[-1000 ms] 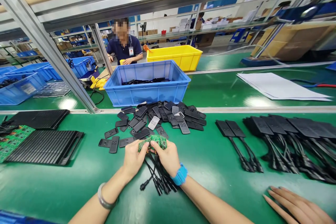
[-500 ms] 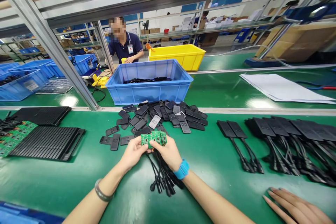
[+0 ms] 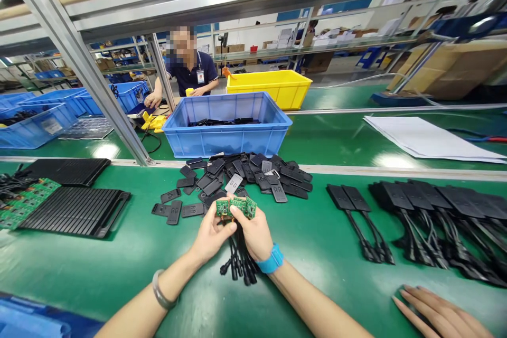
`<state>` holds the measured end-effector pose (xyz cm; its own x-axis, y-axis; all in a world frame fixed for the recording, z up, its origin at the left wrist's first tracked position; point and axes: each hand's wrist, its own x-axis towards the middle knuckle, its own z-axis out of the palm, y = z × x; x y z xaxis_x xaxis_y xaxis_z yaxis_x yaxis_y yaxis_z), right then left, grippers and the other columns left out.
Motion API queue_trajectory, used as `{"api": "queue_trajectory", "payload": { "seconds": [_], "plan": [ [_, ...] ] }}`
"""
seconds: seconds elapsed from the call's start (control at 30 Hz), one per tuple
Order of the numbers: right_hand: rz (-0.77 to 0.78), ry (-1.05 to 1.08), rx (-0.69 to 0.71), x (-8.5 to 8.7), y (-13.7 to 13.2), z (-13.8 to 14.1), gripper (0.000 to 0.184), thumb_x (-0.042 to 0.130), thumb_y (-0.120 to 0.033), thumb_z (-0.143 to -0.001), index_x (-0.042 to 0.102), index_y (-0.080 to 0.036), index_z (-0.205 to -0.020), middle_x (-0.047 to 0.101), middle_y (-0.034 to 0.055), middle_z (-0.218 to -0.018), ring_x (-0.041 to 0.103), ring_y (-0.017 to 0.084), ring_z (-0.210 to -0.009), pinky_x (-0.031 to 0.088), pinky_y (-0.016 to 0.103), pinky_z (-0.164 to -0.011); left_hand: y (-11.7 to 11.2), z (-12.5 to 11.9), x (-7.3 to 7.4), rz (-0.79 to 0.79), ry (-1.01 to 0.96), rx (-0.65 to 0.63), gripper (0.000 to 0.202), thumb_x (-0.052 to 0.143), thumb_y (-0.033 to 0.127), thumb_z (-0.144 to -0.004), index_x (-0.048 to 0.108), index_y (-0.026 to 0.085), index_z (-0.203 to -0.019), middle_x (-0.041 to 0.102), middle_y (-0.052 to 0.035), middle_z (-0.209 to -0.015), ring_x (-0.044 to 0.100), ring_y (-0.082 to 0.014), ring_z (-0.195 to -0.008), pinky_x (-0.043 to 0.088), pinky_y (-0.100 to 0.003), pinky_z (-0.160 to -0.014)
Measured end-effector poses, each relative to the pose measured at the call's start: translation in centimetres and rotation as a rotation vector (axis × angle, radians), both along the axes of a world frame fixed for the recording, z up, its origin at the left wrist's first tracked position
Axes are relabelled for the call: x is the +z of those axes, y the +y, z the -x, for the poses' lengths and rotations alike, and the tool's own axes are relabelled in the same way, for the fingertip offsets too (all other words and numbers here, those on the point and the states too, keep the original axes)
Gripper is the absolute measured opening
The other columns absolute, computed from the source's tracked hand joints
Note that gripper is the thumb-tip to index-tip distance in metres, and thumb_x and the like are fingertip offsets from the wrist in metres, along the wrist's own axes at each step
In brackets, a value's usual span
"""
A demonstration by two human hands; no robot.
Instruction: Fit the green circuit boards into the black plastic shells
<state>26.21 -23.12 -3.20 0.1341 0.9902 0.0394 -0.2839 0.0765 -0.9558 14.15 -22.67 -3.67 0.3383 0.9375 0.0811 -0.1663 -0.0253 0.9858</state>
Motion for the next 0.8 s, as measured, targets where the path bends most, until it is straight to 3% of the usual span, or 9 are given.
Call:
{"api": "queue_trajectory", "payload": {
  "seconds": [0.1, 0.23, 0.33, 0.4, 0.47, 0.53, 0.63, 0.73, 0.8],
  "plan": [
    [-0.028, -0.029, 0.107, 0.4, -0.3, 0.0, 0.040, 0.060, -0.039, -0.086, 0.060, -0.021, -0.122, 0.057, 0.0094, -0.132, 0.055, 0.025, -0.118, 0.043, 0.043, -0.101, 0.0, -0.3, 0.1, 0.010, -0.046, -0.010, 0.066, 0.075, 0.025, -0.072, 0.040, 0.022, -0.128, 0.057, -0.0101, -0.126, 0.060, -0.0207, -0.106, 0.049, -0.032, -0.089],
    [-0.134, -0.350, 0.124, 0.6, -0.6, -0.6, 0.046, 0.054, -0.043, -0.088, 0.055, -0.023, -0.130, 0.048, 0.0078, -0.140, 0.039, 0.023, -0.132, 0.027, 0.042, -0.113, 0.1, -0.2, 0.1, -0.011, -0.002, 0.089, 0.054, 0.072, 0.028, -0.074, 0.046, 0.018, -0.121, 0.059, -0.0093, -0.119, 0.058, -0.0214, -0.109, 0.045, -0.034, -0.096],
    [-0.110, -0.479, 0.108, 0.5, -0.4, -1.1, 0.040, 0.050, -0.047, -0.088, 0.064, -0.022, -0.117, 0.060, 0.0090, -0.115, 0.055, 0.023, -0.109, 0.043, 0.039, -0.098, 0.4, 0.4, 0.7, 0.050, 0.025, 0.165, 0.051, 0.070, 0.031, -0.076, 0.047, 0.017, -0.119, 0.063, -0.0066, -0.106, 0.063, -0.0186, -0.094, 0.050, -0.032, -0.086],
    [-0.061, -0.442, 0.223, 0.6, -0.3, -1.2, 0.036, 0.049, -0.050, -0.088, 0.070, -0.020, -0.093, 0.063, 0.0061, -0.089, 0.060, 0.020, -0.083, 0.051, 0.035, -0.078, 0.7, 1.2, 1.7, 0.120, 0.020, 0.163, 0.051, 0.068, 0.033, -0.077, 0.044, 0.017, -0.119, 0.063, -0.0014, -0.085, 0.063, -0.0148, -0.072, 0.053, -0.030, -0.070],
    [0.012, -0.270, 0.373, 0.7, -0.4, -1.0, 0.036, 0.052, -0.052, -0.086, 0.066, -0.020, -0.079, 0.061, 0.0030, -0.077, 0.059, 0.018, -0.072, 0.052, 0.032, -0.068, 1.1, 2.7, 3.1, 0.170, 0.031, 0.145, 0.050, 0.067, 0.035, -0.076, 0.043, 0.017, -0.115, 0.058, 0.0038, -0.070, 0.059, -0.0121, -0.056, 0.052, -0.027, -0.057],
    [0.130, -0.040, 0.445, 0.8, -0.5, -0.8, 0.035, 0.058, -0.055, -0.082, 0.060, -0.020, -0.078, 0.061, 0.0006, -0.073, 0.062, 0.017, -0.068, 0.053, 0.031, -0.065, 1.7, 4.9, 4.8, 0.173, 0.097, 0.141, 0.048, 0.068, 0.035, -0.075, 0.043, 0.017, -0.111, 0.056, 0.0052, -0.066, 0.057, -0.0112, -0.052, 0.049, -0.025, -0.052],
    [0.290, 0.106, 0.383, 0.7, -0.4, -0.8, 0.040, 0.062, -0.059, -0.076, 0.054, -0.021, -0.082, 0.060, -0.0024, -0.066, 0.059, 0.013, -0.049, 0.049, 0.026, -0.049, 2.8, 9.8, 7.2, 0.111, 0.378, 0.172, 0.054, 0.063, 0.032, -0.076, 0.038, 0.018, -0.122, 0.057, 0.0060, -0.063, 0.057, -0.0123, -0.048, 0.047, -0.024, -0.050],
    [0.299, -0.001, 0.294, 0.9, 0.0, -1.5, 0.044, 0.058, -0.063, -0.076, 0.051, -0.021, -0.086, 0.058, -0.0044, -0.056, 0.045, 0.009, -0.033, 0.032, 0.019, -0.034, 4.1, 15.0, 8.1, 0.011, 0.981, 0.285, 0.058, 0.053, 0.025, -0.081, 0.031, 0.016, -0.134, 0.062, 0.0024, -0.063, 0.063, -0.0174, -0.053, 0.049, -0.028, -0.057],
    [0.258, -0.114, 0.289, 1.2, 0.3, -2.0, 0.043, 0.052, -0.064, -0.079, 0.050, -0.021, -0.084, 0.056, -0.0055, -0.051, 0.039, 0.007, -0.031, 0.023, 0.017, -0.033, 5.0, 17.6, 7.8, 0.002, 1.411, 0.324, 0.059, 0.048, 0.020, -0.083, 0.028, 0.008, -0.137, 0.068, -0.0069, -0.073, 0.068, -0.0223, -0.068, 0.049, -0.030, -0.067]
  ]
}}
